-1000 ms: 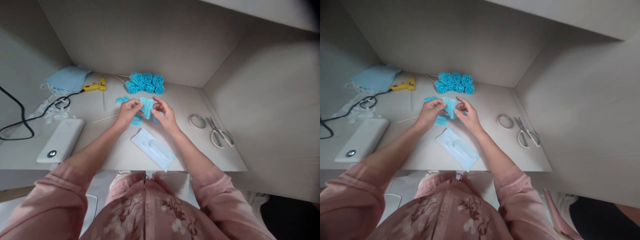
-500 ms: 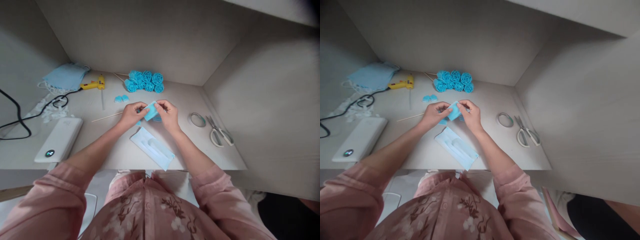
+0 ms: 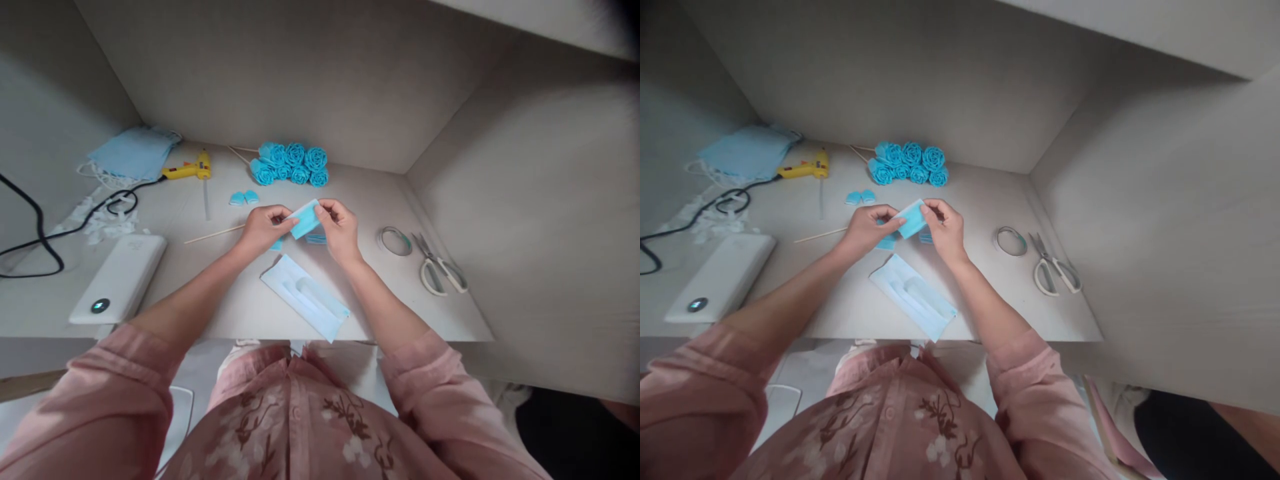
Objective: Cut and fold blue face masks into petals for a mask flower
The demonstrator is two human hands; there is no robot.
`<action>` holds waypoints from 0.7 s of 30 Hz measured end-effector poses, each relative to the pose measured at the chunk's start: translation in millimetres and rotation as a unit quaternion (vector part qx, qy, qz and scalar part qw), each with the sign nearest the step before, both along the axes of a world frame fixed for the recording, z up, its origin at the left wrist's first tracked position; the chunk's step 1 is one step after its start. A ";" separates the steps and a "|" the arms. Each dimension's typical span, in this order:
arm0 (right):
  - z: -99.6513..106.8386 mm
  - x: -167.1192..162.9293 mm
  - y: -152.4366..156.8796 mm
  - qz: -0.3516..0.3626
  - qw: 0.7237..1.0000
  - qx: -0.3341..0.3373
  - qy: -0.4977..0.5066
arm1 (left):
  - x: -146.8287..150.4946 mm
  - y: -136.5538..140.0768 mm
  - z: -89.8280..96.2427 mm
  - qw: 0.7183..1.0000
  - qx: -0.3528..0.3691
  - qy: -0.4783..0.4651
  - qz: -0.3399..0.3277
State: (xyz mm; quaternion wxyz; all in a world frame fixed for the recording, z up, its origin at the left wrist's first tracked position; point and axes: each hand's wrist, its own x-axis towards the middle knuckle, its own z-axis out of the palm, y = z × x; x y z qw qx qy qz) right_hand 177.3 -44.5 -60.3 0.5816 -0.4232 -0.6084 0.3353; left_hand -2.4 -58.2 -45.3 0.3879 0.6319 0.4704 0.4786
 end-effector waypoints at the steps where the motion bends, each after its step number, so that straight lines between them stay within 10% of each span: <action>1: -0.2 0.3 0.1 0.000 1.000 -0.001 -0.003 | 0.0 0.1 0.1 1.000 0.000 0.001 0.001; 21: -1.3 0.4 -0.2 -0.006 1.000 0.000 -0.014 | -2.7 0.0 0.1 0.999 0.026 0.038 -0.020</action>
